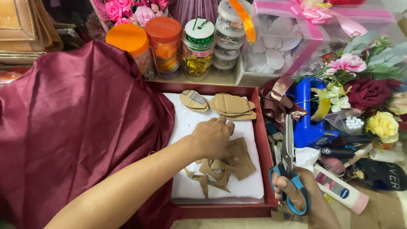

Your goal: Cutting out specific shapes from cardboard using scissors in a workshop environment.

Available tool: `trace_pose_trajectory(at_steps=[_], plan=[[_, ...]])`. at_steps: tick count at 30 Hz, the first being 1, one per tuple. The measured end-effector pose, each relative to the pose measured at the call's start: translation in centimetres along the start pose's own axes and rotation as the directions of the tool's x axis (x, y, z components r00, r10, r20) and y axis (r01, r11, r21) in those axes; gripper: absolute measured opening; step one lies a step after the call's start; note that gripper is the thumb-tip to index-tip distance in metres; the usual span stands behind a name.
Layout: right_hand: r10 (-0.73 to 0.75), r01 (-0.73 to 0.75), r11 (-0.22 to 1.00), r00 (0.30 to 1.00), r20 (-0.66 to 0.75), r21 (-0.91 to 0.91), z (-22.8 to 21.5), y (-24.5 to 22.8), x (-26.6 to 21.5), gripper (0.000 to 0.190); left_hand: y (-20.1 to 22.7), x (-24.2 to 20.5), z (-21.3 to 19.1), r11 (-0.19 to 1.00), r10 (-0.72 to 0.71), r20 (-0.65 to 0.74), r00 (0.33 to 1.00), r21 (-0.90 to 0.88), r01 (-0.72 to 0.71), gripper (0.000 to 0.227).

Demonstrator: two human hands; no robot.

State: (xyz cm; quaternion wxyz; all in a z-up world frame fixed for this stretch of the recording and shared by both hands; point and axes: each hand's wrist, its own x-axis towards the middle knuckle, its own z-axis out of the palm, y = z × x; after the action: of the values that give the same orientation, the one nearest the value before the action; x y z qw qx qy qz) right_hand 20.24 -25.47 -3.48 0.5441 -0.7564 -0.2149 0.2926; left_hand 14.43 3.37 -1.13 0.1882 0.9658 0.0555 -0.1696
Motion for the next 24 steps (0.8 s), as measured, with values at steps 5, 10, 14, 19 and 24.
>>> trace_pose_trajectory(at_steps=[5, 10, 14, 19, 24], plan=[[0.001, 0.000, 1.000, 0.999, 0.033, -0.018, 0.0, -0.9, 0.1, 0.061, 0.8, 1.1, 2.3, 0.999, 0.012, -0.048, 0.999, -0.045, -0.014, 0.048], [0.044, -0.044, 0.999, 0.999, -0.007, 0.015, 0.1, -0.5, 0.1, 0.058, 0.7, 2.9, 2.8, 0.995, -0.062, -0.057, 0.996, -0.076, 0.058, 0.033], [0.064, -0.063, 0.997, 0.998, -0.022, 0.042, -0.3, 0.4, 0.5, 0.059, 0.6, 3.4, 2.3, 0.983, -0.091, 0.016, 0.996, -0.159, 0.092, 0.031], [0.103, -0.097, 0.991, 0.993, -0.064, 0.087, -0.1, 0.4, 0.4, 0.059, -0.4, 4.3, 2.3, 0.970, -0.088, 0.006, 0.996, -0.226, 0.087, 0.029], [0.058, -0.055, 0.996, 0.997, -0.044, 0.072, 0.2, -0.5, 0.0, 0.058, -1.0, 1.8, -0.6, 0.837, 0.112, -0.223, 0.968, -0.505, -0.212, 0.020]])
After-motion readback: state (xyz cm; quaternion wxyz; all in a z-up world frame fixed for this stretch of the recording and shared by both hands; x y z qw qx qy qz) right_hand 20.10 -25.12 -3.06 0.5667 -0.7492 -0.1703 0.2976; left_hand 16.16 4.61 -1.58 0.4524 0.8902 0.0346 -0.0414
